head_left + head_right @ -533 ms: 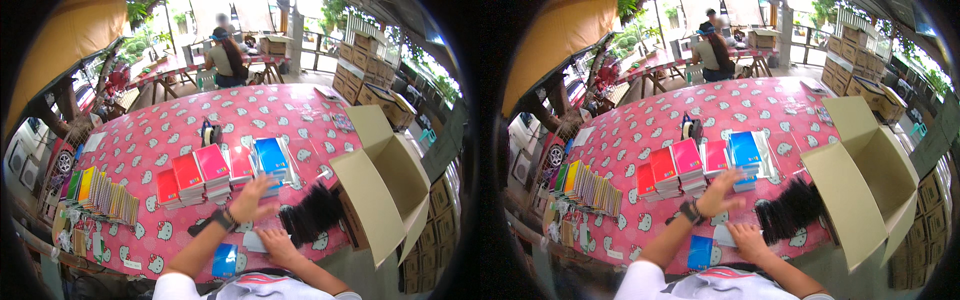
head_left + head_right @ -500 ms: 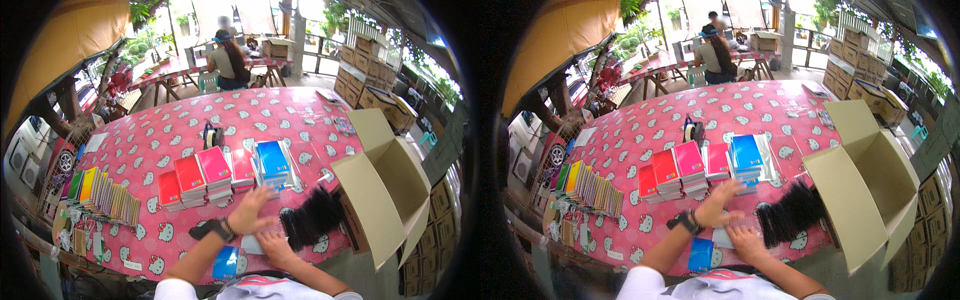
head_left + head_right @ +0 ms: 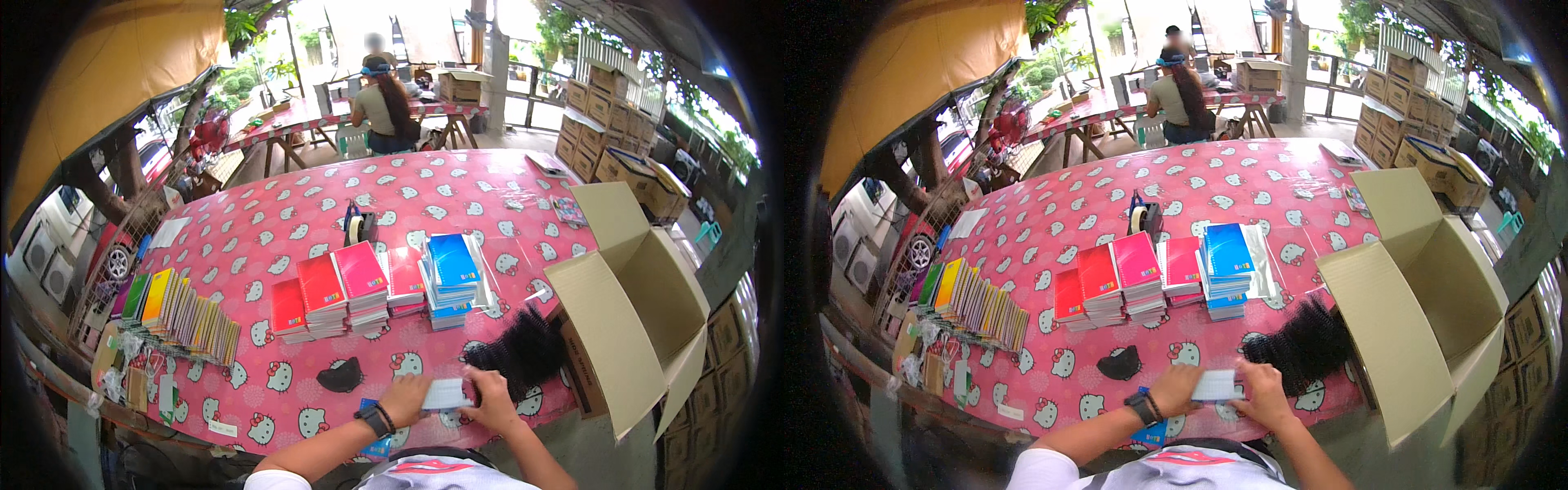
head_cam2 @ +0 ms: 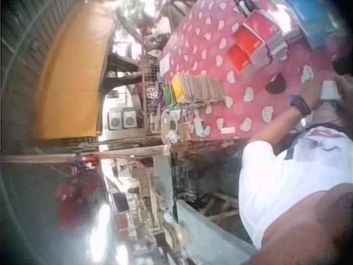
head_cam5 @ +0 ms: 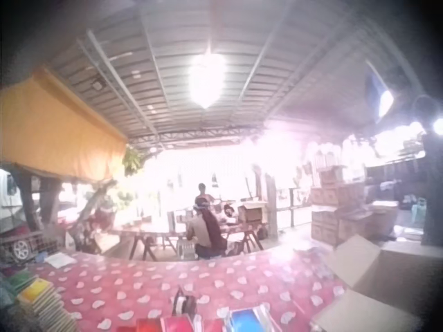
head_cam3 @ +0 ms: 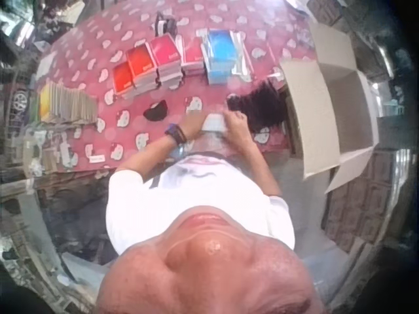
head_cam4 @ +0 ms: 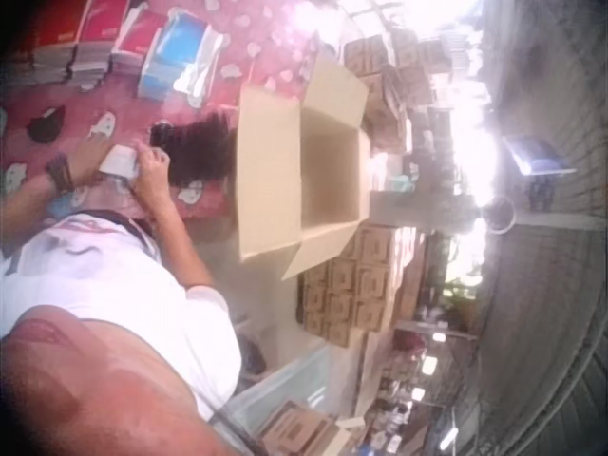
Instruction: The person organizes stacks of notebooks on a table, packs a stack of blue notebooks into a large cardboard box, and then manually feeds spiral binding elements through the punched holes of red notebooks.
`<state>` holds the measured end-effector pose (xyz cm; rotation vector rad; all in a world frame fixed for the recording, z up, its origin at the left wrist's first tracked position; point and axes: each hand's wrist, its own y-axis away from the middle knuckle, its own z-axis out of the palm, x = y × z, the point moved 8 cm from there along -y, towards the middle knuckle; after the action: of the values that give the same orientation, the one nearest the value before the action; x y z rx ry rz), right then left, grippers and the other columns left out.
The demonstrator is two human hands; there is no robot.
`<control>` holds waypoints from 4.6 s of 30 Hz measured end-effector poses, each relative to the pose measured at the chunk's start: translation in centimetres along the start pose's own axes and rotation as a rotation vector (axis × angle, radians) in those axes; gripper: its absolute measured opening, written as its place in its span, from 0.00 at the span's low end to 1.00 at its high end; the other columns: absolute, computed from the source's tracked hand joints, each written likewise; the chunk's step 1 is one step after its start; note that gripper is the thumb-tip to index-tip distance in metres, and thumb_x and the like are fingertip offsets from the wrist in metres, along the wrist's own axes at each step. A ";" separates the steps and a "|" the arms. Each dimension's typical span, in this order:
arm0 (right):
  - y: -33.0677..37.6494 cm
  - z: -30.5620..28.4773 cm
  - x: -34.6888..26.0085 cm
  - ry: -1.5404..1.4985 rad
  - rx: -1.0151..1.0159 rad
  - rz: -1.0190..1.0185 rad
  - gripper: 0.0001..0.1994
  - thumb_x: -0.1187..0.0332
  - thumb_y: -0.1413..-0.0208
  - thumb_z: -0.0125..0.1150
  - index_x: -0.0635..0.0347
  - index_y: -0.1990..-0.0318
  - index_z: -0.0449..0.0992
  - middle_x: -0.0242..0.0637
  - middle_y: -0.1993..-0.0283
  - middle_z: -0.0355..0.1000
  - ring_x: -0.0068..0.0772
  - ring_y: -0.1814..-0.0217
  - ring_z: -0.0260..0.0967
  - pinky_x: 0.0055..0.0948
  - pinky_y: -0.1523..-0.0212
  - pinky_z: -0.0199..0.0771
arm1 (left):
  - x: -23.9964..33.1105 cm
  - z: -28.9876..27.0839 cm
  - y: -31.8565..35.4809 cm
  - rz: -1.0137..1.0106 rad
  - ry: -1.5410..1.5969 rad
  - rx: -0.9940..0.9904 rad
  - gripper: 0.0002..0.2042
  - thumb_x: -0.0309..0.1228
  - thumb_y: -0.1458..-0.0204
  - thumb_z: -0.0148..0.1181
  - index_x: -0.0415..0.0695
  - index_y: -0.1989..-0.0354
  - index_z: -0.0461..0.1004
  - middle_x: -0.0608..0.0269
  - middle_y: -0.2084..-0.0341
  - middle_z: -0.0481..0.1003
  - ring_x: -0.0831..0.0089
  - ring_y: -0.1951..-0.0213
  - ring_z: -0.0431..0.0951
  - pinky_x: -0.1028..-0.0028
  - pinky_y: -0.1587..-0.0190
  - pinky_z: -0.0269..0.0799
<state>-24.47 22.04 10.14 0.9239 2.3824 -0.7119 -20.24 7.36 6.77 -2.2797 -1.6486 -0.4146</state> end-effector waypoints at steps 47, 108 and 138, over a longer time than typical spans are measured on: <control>14.6 -18.5 -15.8 -0.677 -0.579 -0.762 0.24 0.55 0.45 0.53 0.70 0.51 0.67 0.61 0.47 0.62 0.52 0.45 0.62 0.46 0.46 0.62 | 3.6 -25.0 -13.4 0.108 0.526 0.903 0.27 0.37 0.54 0.61 0.40 0.47 0.62 0.57 0.49 0.62 0.65 0.49 0.63 0.66 0.43 0.55; 19.9 -48.0 16.8 0.432 0.513 0.117 0.17 0.56 0.59 0.66 0.55 0.66 0.71 0.32 0.69 0.67 0.36 0.65 0.61 0.37 0.54 0.52 | 31.2 -22.5 -40.5 0.189 0.898 0.218 0.16 0.31 0.47 0.51 0.39 0.51 0.70 0.58 0.53 0.70 0.71 0.51 0.69 0.70 0.49 0.64; 51.5 -76.9 27.9 1.437 1.285 1.063 0.27 0.57 0.63 0.69 0.60 0.54 0.69 0.42 0.55 0.69 0.42 0.48 0.62 0.45 0.45 0.47 | 32.2 10.0 -32.1 -0.251 1.835 0.350 0.26 0.30 0.50 0.55 0.37 0.42 0.57 0.53 0.47 0.64 0.58 0.44 0.63 0.60 0.42 0.58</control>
<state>-24.80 115.16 35.95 3.7232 1.1764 -1.2507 -40.54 48.78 12.73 -0.6119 -0.7460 -1.4559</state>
